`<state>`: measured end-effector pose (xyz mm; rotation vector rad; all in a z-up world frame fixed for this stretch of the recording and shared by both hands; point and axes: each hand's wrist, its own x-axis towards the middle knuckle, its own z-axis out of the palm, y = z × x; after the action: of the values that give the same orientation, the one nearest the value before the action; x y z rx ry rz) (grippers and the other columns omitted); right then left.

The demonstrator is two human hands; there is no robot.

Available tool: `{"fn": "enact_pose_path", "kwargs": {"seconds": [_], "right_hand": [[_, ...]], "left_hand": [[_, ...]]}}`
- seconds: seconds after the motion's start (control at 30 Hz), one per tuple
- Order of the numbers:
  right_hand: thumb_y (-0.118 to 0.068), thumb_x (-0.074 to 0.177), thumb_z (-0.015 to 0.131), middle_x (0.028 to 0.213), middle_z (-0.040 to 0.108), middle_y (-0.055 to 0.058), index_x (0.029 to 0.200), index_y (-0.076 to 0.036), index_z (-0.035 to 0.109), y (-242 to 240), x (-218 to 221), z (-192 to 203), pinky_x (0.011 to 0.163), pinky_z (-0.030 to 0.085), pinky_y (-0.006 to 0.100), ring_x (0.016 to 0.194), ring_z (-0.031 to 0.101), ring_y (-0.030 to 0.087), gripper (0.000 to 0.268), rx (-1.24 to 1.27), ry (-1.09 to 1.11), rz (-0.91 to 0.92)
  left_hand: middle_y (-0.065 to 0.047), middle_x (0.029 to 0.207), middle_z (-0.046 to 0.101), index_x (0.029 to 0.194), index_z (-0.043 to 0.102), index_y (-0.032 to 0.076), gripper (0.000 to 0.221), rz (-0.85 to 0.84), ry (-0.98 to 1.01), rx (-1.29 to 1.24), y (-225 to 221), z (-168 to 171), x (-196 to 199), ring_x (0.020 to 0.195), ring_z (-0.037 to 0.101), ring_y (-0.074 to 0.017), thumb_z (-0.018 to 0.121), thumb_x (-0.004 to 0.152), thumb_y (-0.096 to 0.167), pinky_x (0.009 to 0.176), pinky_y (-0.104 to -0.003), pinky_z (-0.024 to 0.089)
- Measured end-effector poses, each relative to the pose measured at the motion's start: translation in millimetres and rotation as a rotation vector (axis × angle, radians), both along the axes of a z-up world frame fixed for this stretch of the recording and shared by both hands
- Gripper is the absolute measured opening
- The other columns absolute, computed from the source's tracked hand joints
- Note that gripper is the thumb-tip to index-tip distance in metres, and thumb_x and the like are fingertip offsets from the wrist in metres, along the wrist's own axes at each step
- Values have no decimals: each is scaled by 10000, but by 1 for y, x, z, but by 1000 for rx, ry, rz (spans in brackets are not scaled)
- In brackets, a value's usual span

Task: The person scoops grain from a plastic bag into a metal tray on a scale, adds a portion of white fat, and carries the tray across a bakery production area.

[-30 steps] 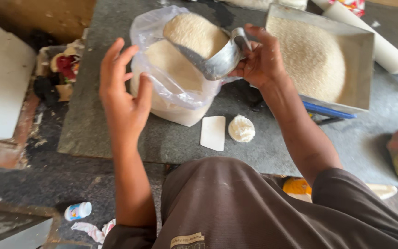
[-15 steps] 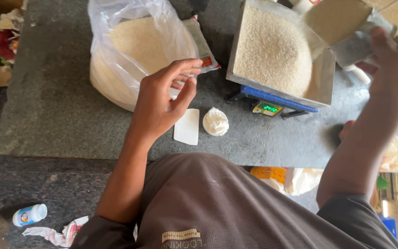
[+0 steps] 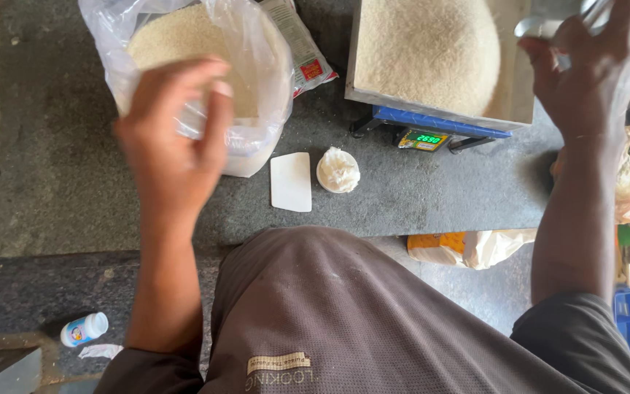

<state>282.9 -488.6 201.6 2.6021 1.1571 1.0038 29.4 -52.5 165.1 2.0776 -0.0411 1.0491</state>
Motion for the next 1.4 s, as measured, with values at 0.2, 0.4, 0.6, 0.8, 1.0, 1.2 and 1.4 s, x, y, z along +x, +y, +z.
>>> {"fn": "enact_pose_path", "kwargs": {"seconds": [0.2,0.4,0.6,0.8,1.0,1.2,1.4], "right_hand": [[-204,944,941,1109,647,117,1074,44,671,99,-25,1,1089,470,508,1350,599,352,389,408,360,263],[-283,940,938,1592,466,301,943,-7,721,268,-82,-35,1211,459,514,1518,451,418,351,132,688,684],[-340,949,728,1543,427,290,965,-29,756,365,-91,-69,1034,511,552,1404,505,477,312,-469,95,760],[-353,946,673,1470,442,408,1155,100,732,401,-75,-91,706,589,493,1131,644,469,503,-642,248,614],[-234,1001,658,732,660,189,851,-33,742,415,-53,-98,861,607,441,605,657,284,265,-323,769,621],[-438,1024,690,602,513,6,594,-99,540,412,-27,-125,540,502,301,586,530,105,567,145,1577,148],[-543,1003,653,657,514,-30,754,-122,600,414,-30,-154,548,482,273,623,532,83,492,465,1961,170]], "left_hand": [[-133,1351,662,1320,632,22,196,194,-90,-419,54,-34,-23,1227,670,-199,651,1130,70,1015,-320,600],[-191,1483,584,1449,550,2,468,322,-39,-815,92,-137,-6,1383,583,-282,627,1087,290,1172,-410,473],[-227,1624,426,1568,402,1,709,399,144,-830,70,-204,4,1530,416,-345,448,1103,534,1264,-452,341],[-190,1661,396,1603,395,65,693,407,125,-781,96,-228,18,1570,337,-369,356,1120,560,1293,-475,276],[-95,1673,422,1585,472,153,603,533,151,-743,105,-264,41,1610,264,-345,255,1146,505,1340,-487,167],[-80,1671,453,1566,516,159,566,502,116,-748,100,-263,36,1634,283,-313,215,1179,441,1382,-477,192],[-111,1676,412,1569,500,153,602,489,140,-748,103,-263,36,1637,227,-342,205,1163,485,1366,-521,170]]}}
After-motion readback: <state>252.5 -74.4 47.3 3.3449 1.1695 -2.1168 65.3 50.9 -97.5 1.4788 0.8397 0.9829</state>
